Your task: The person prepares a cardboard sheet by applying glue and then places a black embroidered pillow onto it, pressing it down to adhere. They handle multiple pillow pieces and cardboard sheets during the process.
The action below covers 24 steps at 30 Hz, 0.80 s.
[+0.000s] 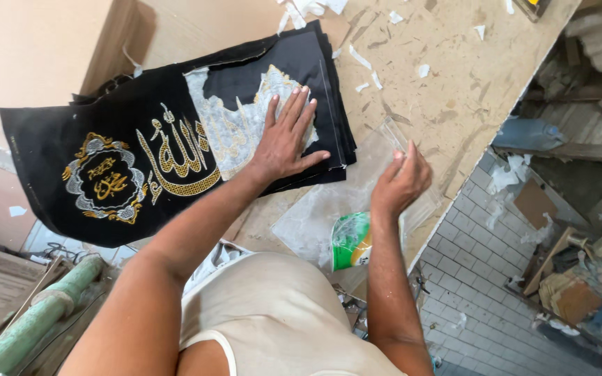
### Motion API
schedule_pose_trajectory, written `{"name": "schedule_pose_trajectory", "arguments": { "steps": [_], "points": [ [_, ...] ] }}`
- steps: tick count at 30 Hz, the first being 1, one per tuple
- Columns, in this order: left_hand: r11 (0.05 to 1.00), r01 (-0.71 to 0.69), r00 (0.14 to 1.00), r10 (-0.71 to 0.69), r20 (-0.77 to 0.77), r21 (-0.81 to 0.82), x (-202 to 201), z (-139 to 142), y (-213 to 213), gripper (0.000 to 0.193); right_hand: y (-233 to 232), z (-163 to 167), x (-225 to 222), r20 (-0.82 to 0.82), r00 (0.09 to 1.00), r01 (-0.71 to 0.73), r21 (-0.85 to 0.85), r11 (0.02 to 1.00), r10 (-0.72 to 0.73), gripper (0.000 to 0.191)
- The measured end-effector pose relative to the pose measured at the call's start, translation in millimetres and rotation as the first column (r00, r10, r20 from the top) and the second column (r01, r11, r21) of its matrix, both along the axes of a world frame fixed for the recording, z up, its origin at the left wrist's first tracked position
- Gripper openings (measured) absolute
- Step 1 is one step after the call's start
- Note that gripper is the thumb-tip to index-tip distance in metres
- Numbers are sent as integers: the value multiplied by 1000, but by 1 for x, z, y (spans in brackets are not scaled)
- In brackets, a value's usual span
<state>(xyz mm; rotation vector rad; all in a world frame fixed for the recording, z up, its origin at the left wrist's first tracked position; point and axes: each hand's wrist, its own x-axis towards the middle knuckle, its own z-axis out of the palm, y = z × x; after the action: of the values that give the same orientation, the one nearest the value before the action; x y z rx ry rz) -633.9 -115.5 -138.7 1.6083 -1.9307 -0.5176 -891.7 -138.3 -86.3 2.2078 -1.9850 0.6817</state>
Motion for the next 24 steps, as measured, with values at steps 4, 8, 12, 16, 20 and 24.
{"name": "schedule_pose_trajectory", "arguments": {
  "steps": [4, 8, 12, 16, 20, 24],
  "points": [
    [955, -294, 924, 294, 245, -34, 65, 2, 37, 87, 12, 1, 96, 208, 916, -346, -24, 938, 343, 39],
    [872, -470, 858, 415, 301, 136, 142, 15, 68, 112, 12, -1, 190, 434, 790, -538, 152, 829, 433, 44],
    [881, -438, 866, 361, 345, 177, 171, 16, 71, 125, -1, -13, 286, 352, 793, -573, 155, 805, 497, 49],
    [873, -446, 862, 360, 358, 195, 179, 11, 69, 123, 3, -26, 338, 166, 883, -467, 203, 861, 440, 53],
    [865, -433, 877, 341, 337, 251, 189, 7, 72, 126, 5, -45, 353, 261, 883, -453, 250, 856, 391, 32],
    [864, -401, 896, 302, 325, 304, 198, 8, 71, 132, 1, -62, 352, 363, 881, -394, 211, 894, 302, 23]
  ]
}}
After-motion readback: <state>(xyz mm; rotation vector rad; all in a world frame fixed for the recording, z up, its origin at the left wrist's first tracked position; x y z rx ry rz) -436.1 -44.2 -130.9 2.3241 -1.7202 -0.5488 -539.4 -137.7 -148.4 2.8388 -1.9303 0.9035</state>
